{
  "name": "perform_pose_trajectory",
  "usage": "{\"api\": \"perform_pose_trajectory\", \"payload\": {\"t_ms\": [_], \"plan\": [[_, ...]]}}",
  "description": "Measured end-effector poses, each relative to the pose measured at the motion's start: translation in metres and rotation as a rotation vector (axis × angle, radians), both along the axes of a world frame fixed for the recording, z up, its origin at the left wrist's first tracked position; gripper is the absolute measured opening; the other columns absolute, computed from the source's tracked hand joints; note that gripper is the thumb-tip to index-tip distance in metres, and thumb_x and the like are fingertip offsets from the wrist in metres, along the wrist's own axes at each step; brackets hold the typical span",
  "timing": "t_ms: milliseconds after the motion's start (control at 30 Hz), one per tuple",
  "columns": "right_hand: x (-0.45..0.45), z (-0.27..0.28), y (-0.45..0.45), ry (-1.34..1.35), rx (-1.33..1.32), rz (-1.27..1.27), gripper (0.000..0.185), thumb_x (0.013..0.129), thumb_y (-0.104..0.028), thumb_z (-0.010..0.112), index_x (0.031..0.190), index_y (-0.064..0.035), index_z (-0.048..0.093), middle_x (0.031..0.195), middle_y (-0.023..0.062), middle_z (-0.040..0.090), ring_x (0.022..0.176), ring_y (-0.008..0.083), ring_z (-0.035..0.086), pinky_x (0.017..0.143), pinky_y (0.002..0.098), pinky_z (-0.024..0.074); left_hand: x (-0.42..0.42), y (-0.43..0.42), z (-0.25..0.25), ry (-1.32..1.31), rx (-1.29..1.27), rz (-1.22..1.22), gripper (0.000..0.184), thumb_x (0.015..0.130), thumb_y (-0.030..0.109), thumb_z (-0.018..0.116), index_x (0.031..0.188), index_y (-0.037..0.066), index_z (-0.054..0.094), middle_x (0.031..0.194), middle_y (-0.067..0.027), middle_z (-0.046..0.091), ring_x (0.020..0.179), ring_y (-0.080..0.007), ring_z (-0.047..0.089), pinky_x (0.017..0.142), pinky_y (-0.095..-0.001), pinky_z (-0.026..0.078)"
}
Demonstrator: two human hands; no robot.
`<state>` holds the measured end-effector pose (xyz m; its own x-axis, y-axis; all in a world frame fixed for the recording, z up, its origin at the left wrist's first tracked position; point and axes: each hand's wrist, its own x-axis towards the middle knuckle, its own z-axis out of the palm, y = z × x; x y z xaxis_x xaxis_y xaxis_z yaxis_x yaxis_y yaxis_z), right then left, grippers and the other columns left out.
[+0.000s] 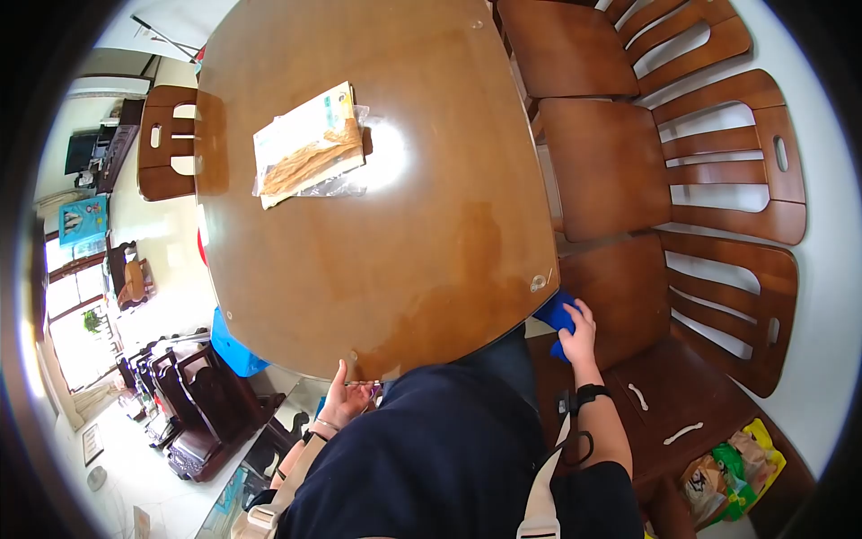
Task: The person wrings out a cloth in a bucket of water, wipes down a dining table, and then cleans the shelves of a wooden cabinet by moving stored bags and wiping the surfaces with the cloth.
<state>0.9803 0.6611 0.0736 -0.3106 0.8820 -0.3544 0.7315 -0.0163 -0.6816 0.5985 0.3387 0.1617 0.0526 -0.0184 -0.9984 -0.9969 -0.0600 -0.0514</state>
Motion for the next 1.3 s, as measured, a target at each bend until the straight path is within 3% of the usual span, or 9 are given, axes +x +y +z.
{"api": "perform_pose_trajectory", "payload": {"t_ms": [33, 167, 267, 400, 500, 667, 767, 1033, 1300], "plan": [[-0.002, 0.009, 0.001, -0.001, 0.017, 0.142, 0.050, 0.066, -0.004, 0.053, 0.116, -0.0057, 0.057, 0.117, 0.0170, 0.053, 0.112, 0.0315, 0.049, 0.097, 0.0352, 0.0388, 0.001, 0.001, -0.001, -0.002, 0.000, 0.001, 0.066, 0.073, 0.054, 0.071, 0.103, -0.002, 0.054, 0.096, -0.0123, 0.058, 0.085, -0.0248, 0.057, 0.059, -0.0218, 0.051], [-0.039, 0.031, -0.032, 0.370, -0.537, -0.012, 0.043, 0.066, -0.006, 0.053, 0.109, -0.0036, 0.058, 0.101, 0.0089, 0.062, 0.096, 0.0198, 0.058, 0.087, 0.0318, 0.0448, 0.005, -0.006, -0.004, 0.004, -0.026, -0.009, 0.064, 0.072, 0.054, 0.071, 0.098, -0.002, 0.055, 0.091, -0.0112, 0.058, 0.079, -0.0222, 0.058, 0.052, -0.0184, 0.049], [-0.065, 0.036, -0.067, 0.368, -0.504, 0.077, 0.040, 0.067, -0.007, 0.052, 0.106, -0.0023, 0.057, 0.097, 0.0093, 0.062, 0.094, 0.0194, 0.058, 0.086, 0.0319, 0.0449, 0.001, 0.003, -0.004, 0.020, 0.049, -0.024, 0.062, 0.073, 0.055, 0.071, 0.097, 0.000, 0.056, 0.087, -0.0095, 0.059, 0.077, -0.0207, 0.058, 0.050, -0.0171, 0.048], [-0.074, 0.035, -0.089, 0.584, -0.692, -0.453, 0.033, 0.072, -0.008, 0.048, 0.101, 0.0026, 0.059, 0.093, 0.0088, 0.061, 0.086, 0.0178, 0.057, 0.080, 0.0292, 0.0460, 0.000, -0.008, -0.005, -0.008, 0.067, -0.027, 0.063, 0.074, 0.056, 0.069, 0.102, 0.002, 0.056, 0.095, -0.0076, 0.059, 0.083, -0.0203, 0.057, 0.054, -0.0183, 0.048], [-0.074, 0.048, -0.084, 0.661, -0.747, -0.485, 0.035, 0.072, -0.007, 0.048, 0.103, 0.0029, 0.059, 0.093, 0.0089, 0.061, 0.086, 0.0169, 0.057, 0.079, 0.0282, 0.0460, 0.003, -0.010, -0.009, 0.050, 0.100, -0.053, 0.069, 0.074, 0.057, 0.069, 0.108, 0.000, 0.052, 0.105, -0.0094, 0.058, 0.090, -0.0219, 0.056, 0.064, -0.0229, 0.051], [-0.091, 0.043, -0.087, 0.723, -0.703, -0.554, 0.021, 0.075, -0.004, 0.057, 0.096, 0.0001, 0.057, 0.085, 0.0051, 0.058, 0.080, 0.0150, 0.056, 0.072, 0.0281, 0.0470, -0.001, -0.017, -0.017, 0.011, 0.061, -0.061, 0.070, 0.074, 0.057, 0.068, 0.110, -0.001, 0.051, 0.108, -0.0119, 0.056, 0.095, -0.0258, 0.056, 0.079, -0.0278, 0.051], [-0.104, 0.042, -0.092, 0.788, -0.650, -0.777, 0.017, 0.075, -0.002, 0.053, 0.092, -0.0019, 0.054, 0.084, 0.0067, 0.057, 0.078, 0.0170, 0.058, 0.073, 0.0288, 0.0491, 0.000, -0.012, -0.011, 0.061, 0.019, -0.076, 0.066, 0.073, 0.060, 0.068, 0.102, 0.002, 0.056, 0.098, -0.0126, 0.058, 0.086, -0.0273, 0.058, 0.059, -0.0236, 0.049], [-0.113, 0.063, -0.067, 0.859, -0.611, -0.940, 0.023, 0.079, 0.003, 0.054, 0.102, -0.0009, 0.053, 0.085, 0.0059, 0.056, 0.079, 0.0167, 0.058, 0.072, 0.0293, 0.0506, -0.016, 0.018, 0.029, 0.043, 0.069, -0.134, 0.084, 0.073, 0.064, 0.064, 0.123, 0.000, 0.044, 0.118, -0.0121, 0.050, 0.114, -0.0248, 0.047, 0.100, -0.0364, 0.038], [-0.112, 0.072, -0.050, 0.859, -0.671, -0.983, 0.023, 0.076, 0.003, 0.051, 0.098, -0.0002, 0.054, 0.084, 0.0091, 0.057, 0.076, 0.0195, 0.059, 0.069, 0.0324, 0.0513, -0.021, 0.014, 0.010, -0.010, -0.133, -0.117, 0.090, 0.068, 0.067, 0.067, 0.116, -0.005, 0.043, 0.110, -0.0157, 0.051, 0.099, -0.0271, 0.054, 0.093, -0.0405, 0.044]]}}
